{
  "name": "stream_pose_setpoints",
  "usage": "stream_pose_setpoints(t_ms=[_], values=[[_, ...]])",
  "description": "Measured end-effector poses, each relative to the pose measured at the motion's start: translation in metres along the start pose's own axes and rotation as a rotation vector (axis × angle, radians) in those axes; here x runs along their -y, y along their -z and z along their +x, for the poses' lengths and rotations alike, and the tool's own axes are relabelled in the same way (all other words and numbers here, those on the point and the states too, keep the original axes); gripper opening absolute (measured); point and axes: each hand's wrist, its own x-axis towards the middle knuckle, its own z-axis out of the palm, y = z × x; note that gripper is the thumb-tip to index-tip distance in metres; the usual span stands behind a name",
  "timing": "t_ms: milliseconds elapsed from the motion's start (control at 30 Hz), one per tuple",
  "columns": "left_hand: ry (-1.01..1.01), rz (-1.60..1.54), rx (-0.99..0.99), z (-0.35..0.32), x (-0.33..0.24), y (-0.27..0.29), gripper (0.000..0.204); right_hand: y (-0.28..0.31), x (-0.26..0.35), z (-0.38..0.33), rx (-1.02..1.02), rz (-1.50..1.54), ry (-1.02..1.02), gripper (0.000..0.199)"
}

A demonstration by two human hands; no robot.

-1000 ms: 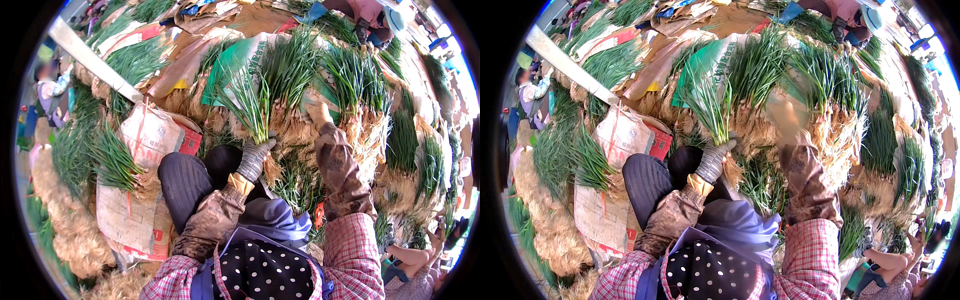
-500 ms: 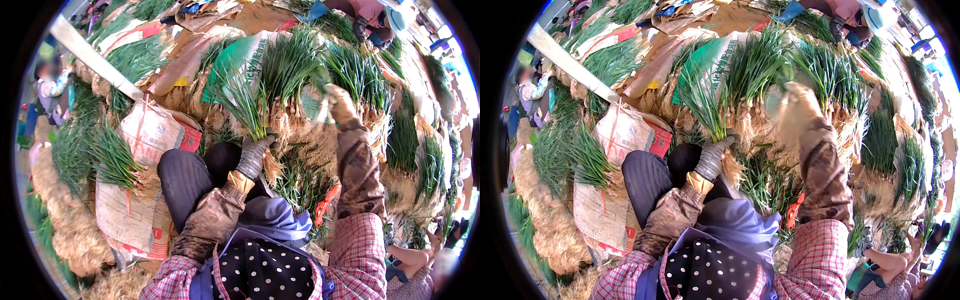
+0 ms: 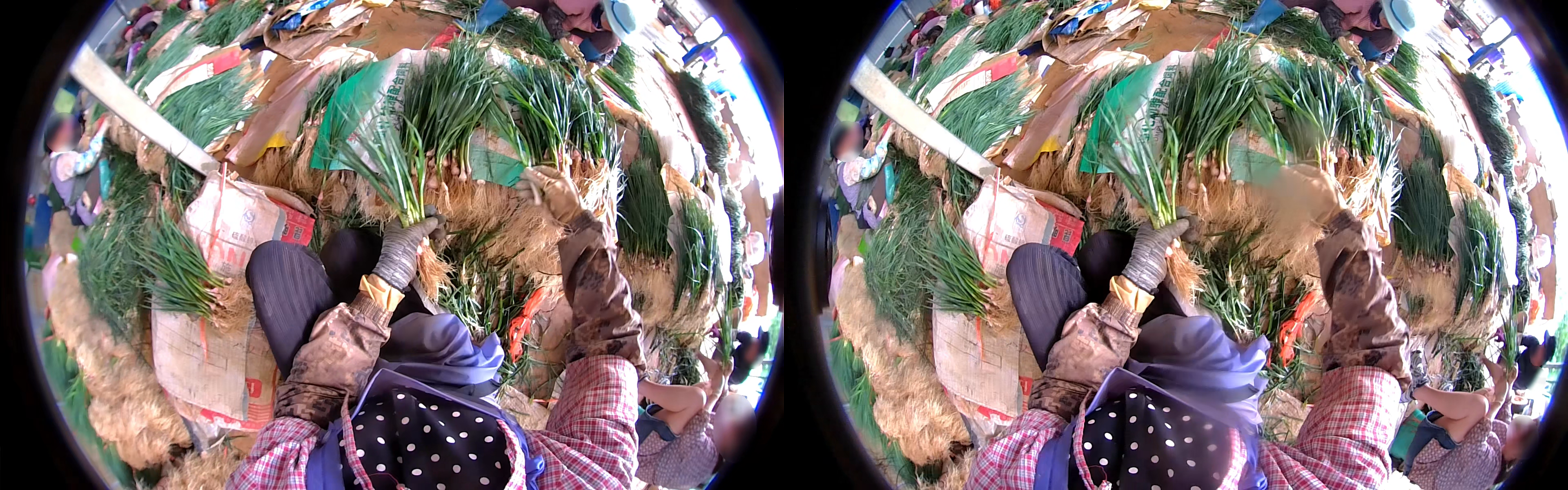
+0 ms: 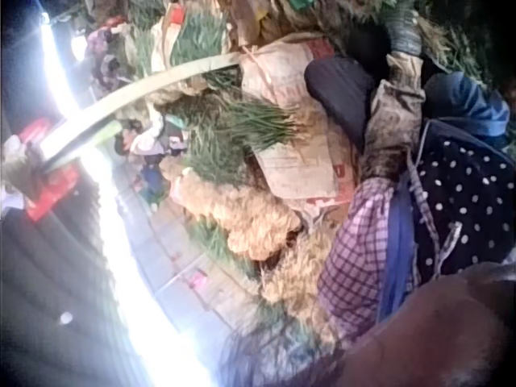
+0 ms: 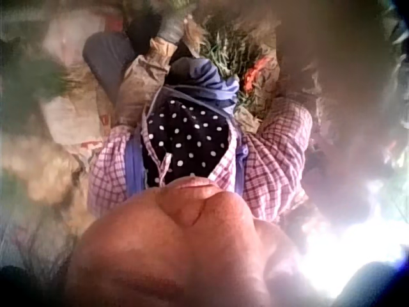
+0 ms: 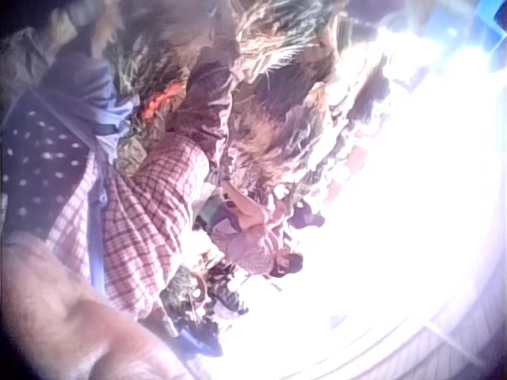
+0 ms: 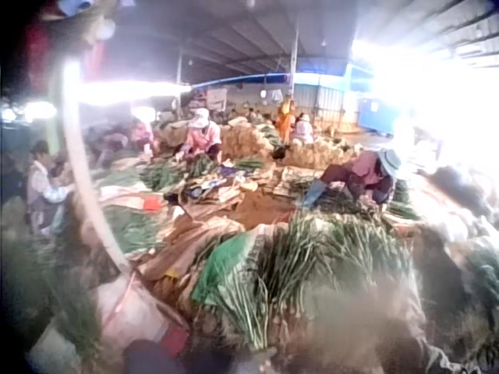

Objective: The person cleans green onions by hand, peeling away the outer layers and removing dirt before tossing them onto a pile.

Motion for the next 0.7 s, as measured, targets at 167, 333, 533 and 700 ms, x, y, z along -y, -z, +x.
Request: stream_pose_setpoints(t_ms=[167, 333, 533, 700], values=[[0.063, 0.284, 0.063, -0.014, 0.009, -0.015, 0.027, -0.070, -0.043, -0.038, 0.043, -0.022, -0.027, 0.021], [-0.079, 0.242, 0.061, -0.013, 0.023, -0.009, 0.024, -0.119, -0.067, -0.053, 0.060, 0.051, -0.053, 0.028], [0.110, 0.318, -0.024, -0.019, 0.009, -0.008, 0.022, -0.077, -0.108, -0.068, -0.118, -0.420, -0.064, 0.018], [0.081, 0.268, -0.018, -0.019, 0.010, -0.005, 0.022, -0.049, -0.140, -0.114, 0.783, -1.678, -0.382, 0.025]])
